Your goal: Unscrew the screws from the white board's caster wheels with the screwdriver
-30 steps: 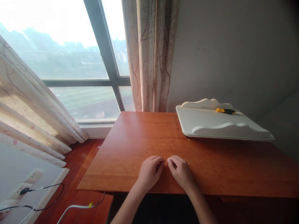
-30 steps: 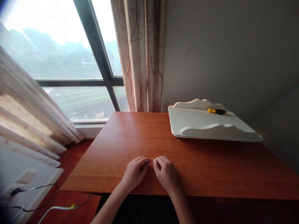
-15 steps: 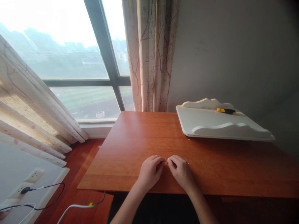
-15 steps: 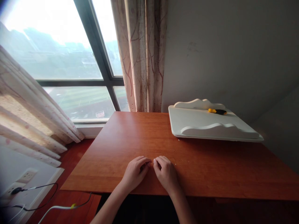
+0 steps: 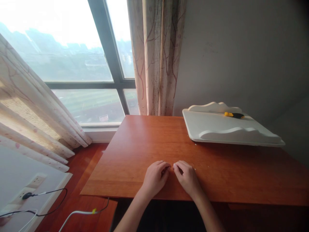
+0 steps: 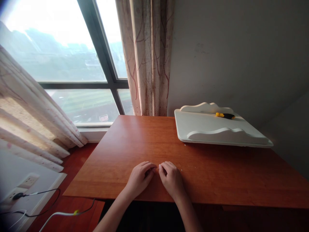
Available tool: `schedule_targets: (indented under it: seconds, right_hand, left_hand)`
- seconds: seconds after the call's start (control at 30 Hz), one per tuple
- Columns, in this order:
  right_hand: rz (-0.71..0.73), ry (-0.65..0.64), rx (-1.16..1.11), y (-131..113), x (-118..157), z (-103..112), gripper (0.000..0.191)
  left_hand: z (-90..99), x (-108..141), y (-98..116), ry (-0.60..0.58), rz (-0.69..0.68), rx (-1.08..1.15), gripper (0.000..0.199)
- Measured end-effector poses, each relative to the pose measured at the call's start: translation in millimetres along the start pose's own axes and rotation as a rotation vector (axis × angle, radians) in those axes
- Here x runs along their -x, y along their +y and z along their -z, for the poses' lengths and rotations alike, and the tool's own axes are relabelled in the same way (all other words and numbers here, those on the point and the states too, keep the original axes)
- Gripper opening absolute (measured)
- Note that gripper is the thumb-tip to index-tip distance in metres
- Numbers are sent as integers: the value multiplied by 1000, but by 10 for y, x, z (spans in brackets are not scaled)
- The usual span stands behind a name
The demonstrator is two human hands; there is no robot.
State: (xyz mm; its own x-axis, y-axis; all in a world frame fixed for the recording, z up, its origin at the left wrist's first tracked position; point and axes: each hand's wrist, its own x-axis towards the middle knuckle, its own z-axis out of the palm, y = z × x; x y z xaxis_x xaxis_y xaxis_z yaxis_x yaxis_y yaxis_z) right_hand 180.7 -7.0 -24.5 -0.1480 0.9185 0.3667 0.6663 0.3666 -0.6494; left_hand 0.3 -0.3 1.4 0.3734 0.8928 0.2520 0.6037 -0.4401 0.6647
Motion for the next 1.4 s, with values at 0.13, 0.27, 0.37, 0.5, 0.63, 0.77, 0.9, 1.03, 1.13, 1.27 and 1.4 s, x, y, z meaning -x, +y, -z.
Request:
schedule_targets:
  seconds: [0.13,0.27,0.37,0.5,0.63,0.77,0.9,1.03,1.13,1.27,1.4]
  right_hand:
    - [-8,-9,-3,-4,-1,10,34]
    - [-4,-3,-9,-6,-5,17,34]
    - [-4,-1,-13,-3,-6,15,35]
    - [-5,-3,-13,-1,-5,10,34]
    - [-2,2,-9,-3,-2,9,33]
    - [-1,5,-10,-5,0,12,34]
    - [-1,1,-8,-11,-3,15,34]
    - [1,7,-9,-11,-2,10,34]
    - [0,14,-6,-6,2,5,34]
    - [-3,10,-16,0,5,2,33]
    - [-11,-1,-19,3,6,1,33]
  left_hand:
    - [-7,1,-7,-7,9,10,18]
    - [-7,2,-8,-3,12,15,18]
    - [-3,2,-5,-3,6,15,18]
    - [2,1,0,-2,5,11,18]
    - [4,-1,1,-7,6,0,19]
    - [3,2,-2,-6,3,2,18]
    - [2,7,-1,-7,7,4,19]
    - [-2,8,-1,-1,4,-4,20]
    - [-3,5,-1,2,-5,-7,20]
    - [0,3,3,2,-9,-12,20]
    - [6,5,6,6,-6,-17,20]
